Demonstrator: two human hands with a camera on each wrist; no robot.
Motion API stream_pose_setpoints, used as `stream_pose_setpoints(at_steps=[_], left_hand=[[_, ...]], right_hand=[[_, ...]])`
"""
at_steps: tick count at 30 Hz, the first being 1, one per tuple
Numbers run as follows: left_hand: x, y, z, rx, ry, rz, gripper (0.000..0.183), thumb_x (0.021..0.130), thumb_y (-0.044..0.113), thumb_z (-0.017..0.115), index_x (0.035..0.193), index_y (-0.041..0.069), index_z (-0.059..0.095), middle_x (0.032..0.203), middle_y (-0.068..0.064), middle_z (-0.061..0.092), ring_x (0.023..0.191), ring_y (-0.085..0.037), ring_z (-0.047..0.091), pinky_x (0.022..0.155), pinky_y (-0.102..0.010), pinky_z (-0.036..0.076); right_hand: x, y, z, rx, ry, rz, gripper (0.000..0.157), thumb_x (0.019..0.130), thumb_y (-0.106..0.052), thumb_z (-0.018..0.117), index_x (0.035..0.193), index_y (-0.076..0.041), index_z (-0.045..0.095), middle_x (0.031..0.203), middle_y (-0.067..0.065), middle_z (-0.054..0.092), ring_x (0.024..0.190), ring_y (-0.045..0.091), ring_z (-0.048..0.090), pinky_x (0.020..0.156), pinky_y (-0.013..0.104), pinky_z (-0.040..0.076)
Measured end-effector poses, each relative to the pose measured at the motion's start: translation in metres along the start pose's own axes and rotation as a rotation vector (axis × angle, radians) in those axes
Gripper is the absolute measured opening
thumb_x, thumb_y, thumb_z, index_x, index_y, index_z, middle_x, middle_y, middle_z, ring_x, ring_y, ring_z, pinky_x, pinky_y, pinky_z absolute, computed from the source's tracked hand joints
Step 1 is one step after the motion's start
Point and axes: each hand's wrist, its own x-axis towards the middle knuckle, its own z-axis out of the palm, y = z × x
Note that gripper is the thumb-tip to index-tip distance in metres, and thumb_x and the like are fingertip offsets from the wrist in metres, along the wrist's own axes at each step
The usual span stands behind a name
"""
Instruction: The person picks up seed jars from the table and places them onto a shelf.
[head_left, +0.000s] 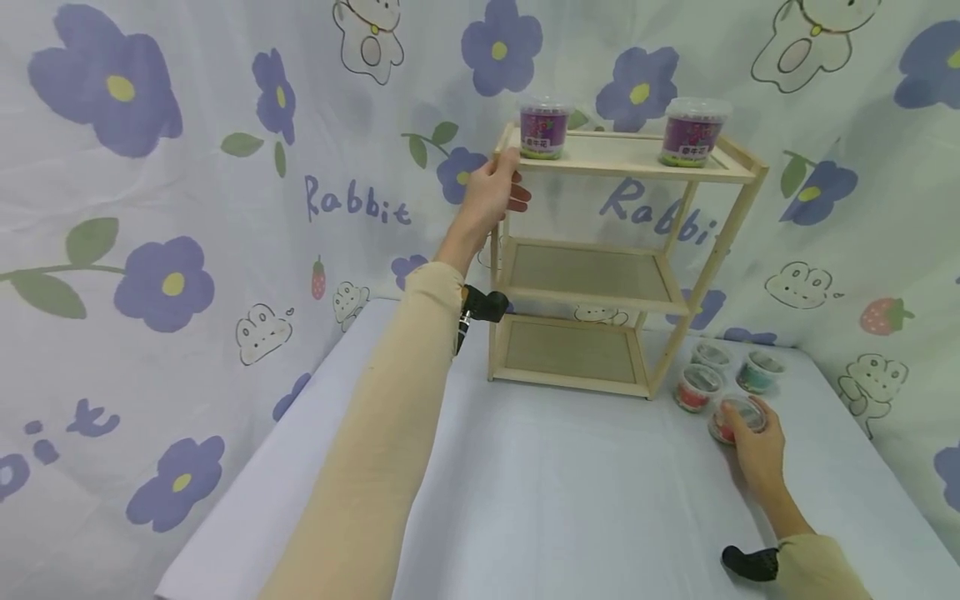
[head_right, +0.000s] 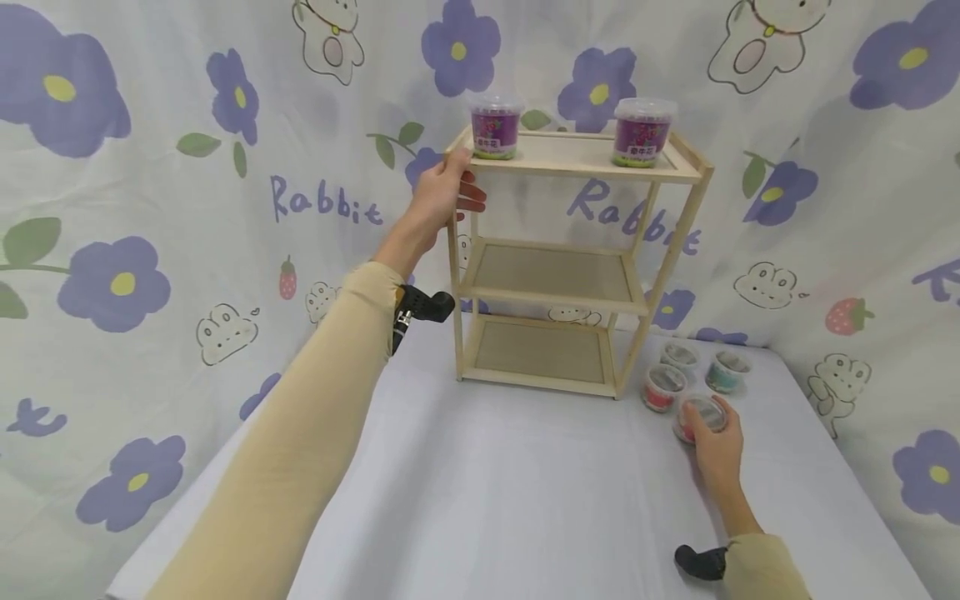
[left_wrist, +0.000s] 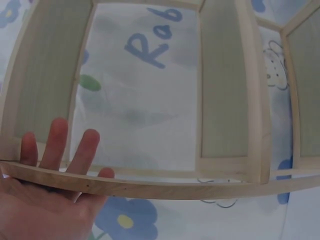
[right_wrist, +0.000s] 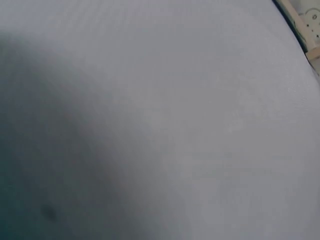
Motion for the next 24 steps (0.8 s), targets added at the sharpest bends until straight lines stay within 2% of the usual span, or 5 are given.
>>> stream_pose_setpoints(at_steps=[8,13,17,21,24], left_hand=[[0.0,0.0,0.0,-0.009,-0.002,-0.001,0.041,0.104,0.054,0.037,0.094,0.017,0.052,0.101,-0.006,0.068,0.107,-0.027,0.067,0.082,-0.033,0.042],[0.0,0.001,0.001,-0.003,0.019,0.013,0.04,0.104,0.053,0.037,0.093,0.018,0.053,0.1,-0.007,0.069,0.1,-0.024,0.069,0.079,-0.031,0.042],[-0.001,0.0,0.001,0.001,0.021,0.019,0.04,0.104,0.053,0.037,0.093,0.018,0.053,0.101,-0.008,0.069,0.1,-0.025,0.069,0.079,-0.03,0.042],[-0.001,-0.001,0.002,-0.002,0.018,0.015,0.04,0.104,0.053,0.037,0.094,0.018,0.053,0.103,-0.01,0.069,0.105,-0.029,0.067,0.079,-0.031,0.042],[0.0,0.0,0.001,-0.003,0.019,0.012,0.041,0.104,0.054,0.037,0.094,0.017,0.053,0.104,-0.01,0.069,0.106,-0.029,0.067,0.078,-0.03,0.042]], right_hand=[[-0.001,-0.003,0.0,0.015,0.076,-0.001,0.073,0.097,-0.043,0.061,0.153,-0.007,0.032,0.153,0.024,0.035,0.142,0.032,0.032,0.118,0.039,0.023],[0.0,-0.013,-0.006,0.012,0.077,-0.01,0.068,0.096,-0.043,0.062,0.151,-0.01,0.038,0.149,0.017,0.04,0.131,0.02,0.041,0.098,0.017,0.034],[-0.002,-0.027,-0.01,-0.004,0.075,-0.062,0.065,0.096,-0.04,0.063,0.15,-0.011,0.04,0.145,0.017,0.043,0.125,0.018,0.044,0.083,0.009,0.034],[-0.006,-0.049,-0.011,-0.02,0.04,-0.112,0.065,0.098,-0.041,0.061,0.152,-0.014,0.038,0.148,0.018,0.041,0.123,0.016,0.045,0.08,0.008,0.034],[-0.006,-0.066,-0.009,-0.012,-0.006,-0.157,0.065,0.098,-0.039,0.06,0.153,-0.014,0.036,0.145,0.017,0.042,0.113,0.007,0.048,0.079,0.007,0.036]])
